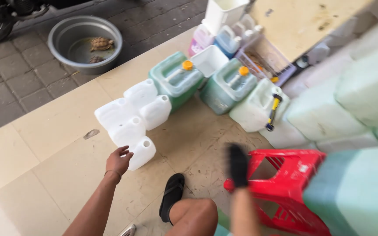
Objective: The person uses a funnel to pour green liquid from a large plastic jug into several smaller white plastic bottles one at a time, repositioning the funnel between bottles.
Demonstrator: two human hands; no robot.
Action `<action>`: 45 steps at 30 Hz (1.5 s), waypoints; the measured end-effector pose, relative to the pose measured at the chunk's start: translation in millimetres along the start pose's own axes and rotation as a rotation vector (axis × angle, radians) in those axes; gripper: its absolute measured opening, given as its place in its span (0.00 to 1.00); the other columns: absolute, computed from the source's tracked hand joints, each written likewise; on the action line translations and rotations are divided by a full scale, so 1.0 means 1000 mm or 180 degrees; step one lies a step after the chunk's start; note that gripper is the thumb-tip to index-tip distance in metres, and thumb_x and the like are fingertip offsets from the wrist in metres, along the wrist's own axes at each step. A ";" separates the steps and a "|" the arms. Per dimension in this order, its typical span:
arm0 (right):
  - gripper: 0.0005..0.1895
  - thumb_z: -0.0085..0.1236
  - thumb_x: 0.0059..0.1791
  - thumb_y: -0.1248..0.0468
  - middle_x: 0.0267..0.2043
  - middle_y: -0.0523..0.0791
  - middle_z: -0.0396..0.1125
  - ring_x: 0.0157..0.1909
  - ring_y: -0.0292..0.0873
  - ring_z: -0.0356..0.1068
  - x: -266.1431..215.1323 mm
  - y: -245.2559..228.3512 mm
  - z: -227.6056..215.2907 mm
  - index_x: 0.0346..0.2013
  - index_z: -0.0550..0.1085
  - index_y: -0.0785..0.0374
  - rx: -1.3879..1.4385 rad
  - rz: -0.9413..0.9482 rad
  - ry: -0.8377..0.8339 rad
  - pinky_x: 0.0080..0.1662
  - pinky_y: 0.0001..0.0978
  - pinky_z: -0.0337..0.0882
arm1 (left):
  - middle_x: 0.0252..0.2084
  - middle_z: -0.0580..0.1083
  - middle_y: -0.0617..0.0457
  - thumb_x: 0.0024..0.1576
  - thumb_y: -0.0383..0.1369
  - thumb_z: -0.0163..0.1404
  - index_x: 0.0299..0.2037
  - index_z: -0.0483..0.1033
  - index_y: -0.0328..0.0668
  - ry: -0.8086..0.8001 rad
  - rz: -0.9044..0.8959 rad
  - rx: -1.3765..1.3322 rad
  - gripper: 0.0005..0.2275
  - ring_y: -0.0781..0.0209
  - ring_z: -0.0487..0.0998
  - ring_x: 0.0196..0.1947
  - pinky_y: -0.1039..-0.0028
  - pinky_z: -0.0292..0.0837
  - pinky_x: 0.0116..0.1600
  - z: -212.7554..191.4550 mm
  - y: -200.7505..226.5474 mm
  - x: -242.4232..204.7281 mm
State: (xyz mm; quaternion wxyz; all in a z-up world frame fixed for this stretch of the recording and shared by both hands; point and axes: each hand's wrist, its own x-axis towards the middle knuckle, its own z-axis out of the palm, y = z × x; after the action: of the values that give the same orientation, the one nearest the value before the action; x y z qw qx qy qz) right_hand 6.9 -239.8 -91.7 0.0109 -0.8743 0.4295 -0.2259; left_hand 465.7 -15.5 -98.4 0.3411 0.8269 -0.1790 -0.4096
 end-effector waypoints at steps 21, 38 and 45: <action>0.20 0.61 0.51 0.52 0.46 0.47 0.76 0.47 0.46 0.76 -0.027 -0.300 0.195 0.56 0.73 0.50 0.2432 0.1910 -0.2861 0.50 0.38 0.75 | 0.57 0.75 0.46 0.60 0.39 0.53 0.65 0.70 0.51 -0.0269 0.0480 0.1940 0.21 0.46 0.74 0.60 0.60 0.71 0.65 0.049 -0.043 0.103; 0.34 0.65 0.42 0.67 0.50 0.50 0.75 0.49 0.52 0.76 -0.021 -0.074 0.011 0.63 0.69 0.61 0.2282 0.3630 -0.1342 0.49 0.44 0.75 | 0.66 0.66 0.43 0.55 0.42 0.60 0.55 0.78 0.43 -0.1039 0.1022 0.1859 0.20 0.45 0.75 0.58 0.61 0.71 0.64 0.155 0.122 -0.033; 0.37 0.70 0.39 0.68 0.54 0.49 0.72 0.56 0.47 0.72 -0.168 -0.092 -0.004 0.61 0.68 0.61 0.1820 0.3983 0.0022 0.55 0.38 0.72 | 0.56 0.77 0.42 0.57 0.48 0.58 0.52 0.79 0.39 -0.1773 0.1189 0.2724 0.22 0.46 0.76 0.58 0.62 0.74 0.63 0.242 0.138 -0.088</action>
State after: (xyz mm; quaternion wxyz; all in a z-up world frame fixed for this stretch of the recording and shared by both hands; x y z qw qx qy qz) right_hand -14.8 -54.1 -133.2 0.3682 -0.4239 0.7771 -0.2844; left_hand 216.9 -163.1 -56.6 -0.0193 0.7062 -0.5572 -0.4363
